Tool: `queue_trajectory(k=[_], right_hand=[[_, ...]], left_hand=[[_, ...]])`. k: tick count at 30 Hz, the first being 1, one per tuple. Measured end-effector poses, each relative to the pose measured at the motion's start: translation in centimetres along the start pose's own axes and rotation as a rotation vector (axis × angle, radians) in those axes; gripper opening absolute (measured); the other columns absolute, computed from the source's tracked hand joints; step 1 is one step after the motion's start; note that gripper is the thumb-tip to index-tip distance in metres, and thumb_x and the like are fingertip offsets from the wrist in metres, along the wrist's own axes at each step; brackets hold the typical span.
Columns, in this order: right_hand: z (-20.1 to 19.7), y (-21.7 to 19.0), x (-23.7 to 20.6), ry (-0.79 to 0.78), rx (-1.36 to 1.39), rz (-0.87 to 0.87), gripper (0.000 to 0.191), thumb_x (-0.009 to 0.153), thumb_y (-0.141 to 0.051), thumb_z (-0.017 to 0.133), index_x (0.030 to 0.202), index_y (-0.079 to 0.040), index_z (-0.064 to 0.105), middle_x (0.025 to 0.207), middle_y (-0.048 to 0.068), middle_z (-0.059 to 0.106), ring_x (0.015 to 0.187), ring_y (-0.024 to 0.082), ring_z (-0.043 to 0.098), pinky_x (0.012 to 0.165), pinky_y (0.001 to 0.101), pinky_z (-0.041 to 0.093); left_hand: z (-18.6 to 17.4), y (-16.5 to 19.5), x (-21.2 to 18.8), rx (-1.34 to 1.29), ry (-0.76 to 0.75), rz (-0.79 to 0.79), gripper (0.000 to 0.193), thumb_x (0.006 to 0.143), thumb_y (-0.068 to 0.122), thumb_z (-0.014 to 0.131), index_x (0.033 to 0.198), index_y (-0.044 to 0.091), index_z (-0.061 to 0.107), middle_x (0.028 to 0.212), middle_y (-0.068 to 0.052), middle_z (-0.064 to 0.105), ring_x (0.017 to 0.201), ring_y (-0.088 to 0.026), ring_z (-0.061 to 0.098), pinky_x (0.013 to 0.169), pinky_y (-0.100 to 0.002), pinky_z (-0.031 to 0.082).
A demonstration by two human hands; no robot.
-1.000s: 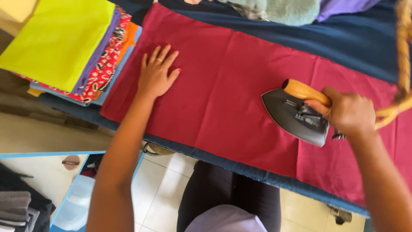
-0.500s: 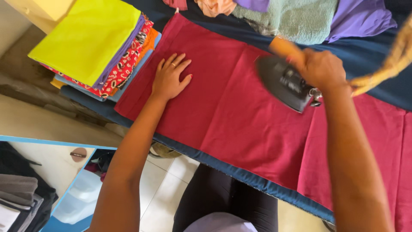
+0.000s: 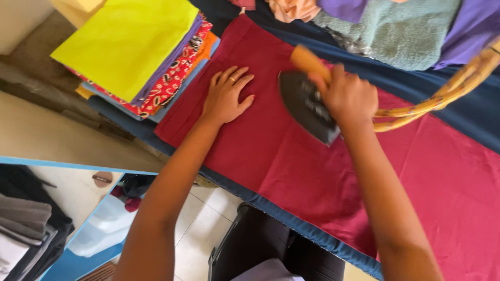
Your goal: The person irons a red garment on a padded ironing table using a steam iron. They repeatedly smooth the fabric, reposition it, and press different sections until the garment is flat and wrinkle-free.
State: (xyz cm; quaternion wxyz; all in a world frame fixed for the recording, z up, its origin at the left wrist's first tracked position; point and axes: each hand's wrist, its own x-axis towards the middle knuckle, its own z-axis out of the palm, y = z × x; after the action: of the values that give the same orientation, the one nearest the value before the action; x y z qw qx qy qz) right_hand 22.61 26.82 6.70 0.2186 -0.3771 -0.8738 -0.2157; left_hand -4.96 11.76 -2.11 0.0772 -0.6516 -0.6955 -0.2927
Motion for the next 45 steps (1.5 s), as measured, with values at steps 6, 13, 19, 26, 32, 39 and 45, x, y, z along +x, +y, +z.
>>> queue_trajectory(k=[6,13,19,26,32,39,45], right_hand=[[4.4,-2.0,8.3,0.045,0.089,0.04,0.058,0.105,-0.067,0.06,0.091,-0.011,0.066,0.068,0.014,0.07,0.06,0.038,0.071,0.053,0.0499,0.056],[2.1,-1.3,9.5,-0.162,0.25,-0.372,0.054,0.098,-0.065,0.063,0.098,-0.012,0.066,0.069,0.016,0.068,0.067,0.04,0.07,0.061,0.0525,0.056],[3.1,-6.0,12.7,-0.157,0.199,-0.026,0.061,0.101,-0.064,0.063,0.103,-0.003,0.065,0.079,0.02,0.072,0.072,0.042,0.073,0.06,0.0527,0.057],[1.9,-6.6,13.5,-0.162,0.318,-0.11,0.062,0.095,-0.062,0.065,0.108,-0.001,0.066,0.092,0.024,0.072,0.082,0.043,0.072,0.07,0.0565,0.057],[-1.2,-6.3,9.9,-0.335,0.322,-0.374,0.057,0.097,-0.064,0.06,0.111,-0.008,0.064,0.087,0.021,0.073,0.082,0.044,0.071,0.071,0.0568,0.056],[0.7,-10.4,11.4,-0.189,0.321,0.008,0.056,0.095,-0.058,0.065,0.105,-0.003,0.063,0.087,0.021,0.073,0.081,0.043,0.072,0.069,0.0551,0.056],[1.7,-10.4,12.7,-0.267,0.371,-0.013,0.057,0.095,-0.056,0.068,0.106,0.0,0.065,0.094,0.025,0.071,0.087,0.044,0.071,0.072,0.0545,0.057]], left_hand=[[-0.1,-0.2,0.2,-0.111,0.005,-0.062,0.066,0.093,0.034,0.071,0.15,0.01,0.048,0.153,-0.01,0.052,0.144,-0.03,0.042,0.119,-0.053,0.028],[0.2,-0.5,0.5,-0.054,0.145,-0.099,0.069,0.1,0.038,0.065,0.156,0.008,0.038,0.15,-0.013,0.052,0.144,-0.03,0.041,0.119,-0.056,0.025],[-0.6,-0.1,1.0,-0.145,0.177,-0.164,0.066,0.105,0.044,0.06,0.156,0.008,0.037,0.15,-0.011,0.054,0.141,-0.03,0.046,0.119,-0.05,0.031],[-1.9,0.2,1.2,-0.347,0.307,-0.147,0.06,0.109,0.039,0.057,0.156,0.006,0.039,0.147,-0.015,0.056,0.137,-0.034,0.052,0.115,-0.049,0.039],[-3.1,0.0,0.3,-0.636,0.285,-0.257,0.049,0.106,0.028,0.059,0.148,0.006,0.047,0.143,-0.017,0.059,0.126,-0.03,0.061,0.108,-0.042,0.049],[-8.7,-1.3,-8.8,-0.199,0.086,0.016,0.025,0.094,0.01,0.068,0.119,0.007,0.069,0.134,-0.013,0.066,0.12,-0.034,0.063,0.103,-0.043,0.05],[-9.4,-0.3,-9.7,-0.321,0.25,-0.143,0.021,0.096,0.008,0.069,0.117,0.005,0.07,0.124,-0.011,0.07,0.115,-0.032,0.068,0.099,-0.039,0.054]])
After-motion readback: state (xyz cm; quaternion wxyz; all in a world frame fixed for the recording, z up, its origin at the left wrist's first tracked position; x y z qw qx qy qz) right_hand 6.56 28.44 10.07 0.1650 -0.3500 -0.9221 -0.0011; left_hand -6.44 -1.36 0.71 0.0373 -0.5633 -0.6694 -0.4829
